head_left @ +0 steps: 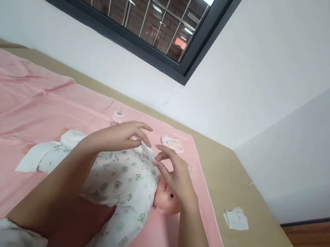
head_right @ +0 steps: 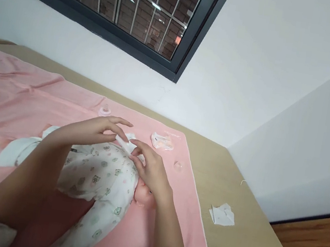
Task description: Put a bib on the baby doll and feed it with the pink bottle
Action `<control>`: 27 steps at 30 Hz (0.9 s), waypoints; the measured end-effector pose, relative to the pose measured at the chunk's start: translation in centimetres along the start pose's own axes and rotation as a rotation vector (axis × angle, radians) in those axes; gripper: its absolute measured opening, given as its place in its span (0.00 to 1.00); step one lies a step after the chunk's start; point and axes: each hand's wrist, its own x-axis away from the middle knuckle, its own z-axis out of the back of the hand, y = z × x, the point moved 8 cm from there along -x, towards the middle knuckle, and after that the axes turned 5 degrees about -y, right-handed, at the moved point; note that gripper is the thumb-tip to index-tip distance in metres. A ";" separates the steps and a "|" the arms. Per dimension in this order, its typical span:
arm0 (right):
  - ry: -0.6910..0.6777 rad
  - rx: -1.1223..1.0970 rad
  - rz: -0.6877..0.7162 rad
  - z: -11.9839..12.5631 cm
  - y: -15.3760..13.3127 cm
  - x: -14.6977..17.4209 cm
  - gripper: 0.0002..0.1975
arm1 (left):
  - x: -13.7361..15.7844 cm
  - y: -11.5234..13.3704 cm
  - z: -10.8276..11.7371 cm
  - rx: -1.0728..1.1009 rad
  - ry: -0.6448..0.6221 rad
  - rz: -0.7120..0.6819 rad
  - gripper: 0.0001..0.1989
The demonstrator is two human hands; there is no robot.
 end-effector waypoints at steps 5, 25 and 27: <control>-0.050 0.079 -0.168 0.6 3.3 -1.4 0.09 | 1.7 -5.7 3.7 0.054 0.203 0.182 0.25; 0.282 -0.219 -0.743 6.0 24.3 -4.9 0.19 | 5.1 -12.3 6.5 0.052 0.387 0.489 0.28; 0.275 -0.251 -0.779 5.5 25.4 -4.6 0.19 | 5.3 -12.2 6.6 0.099 0.401 0.488 0.28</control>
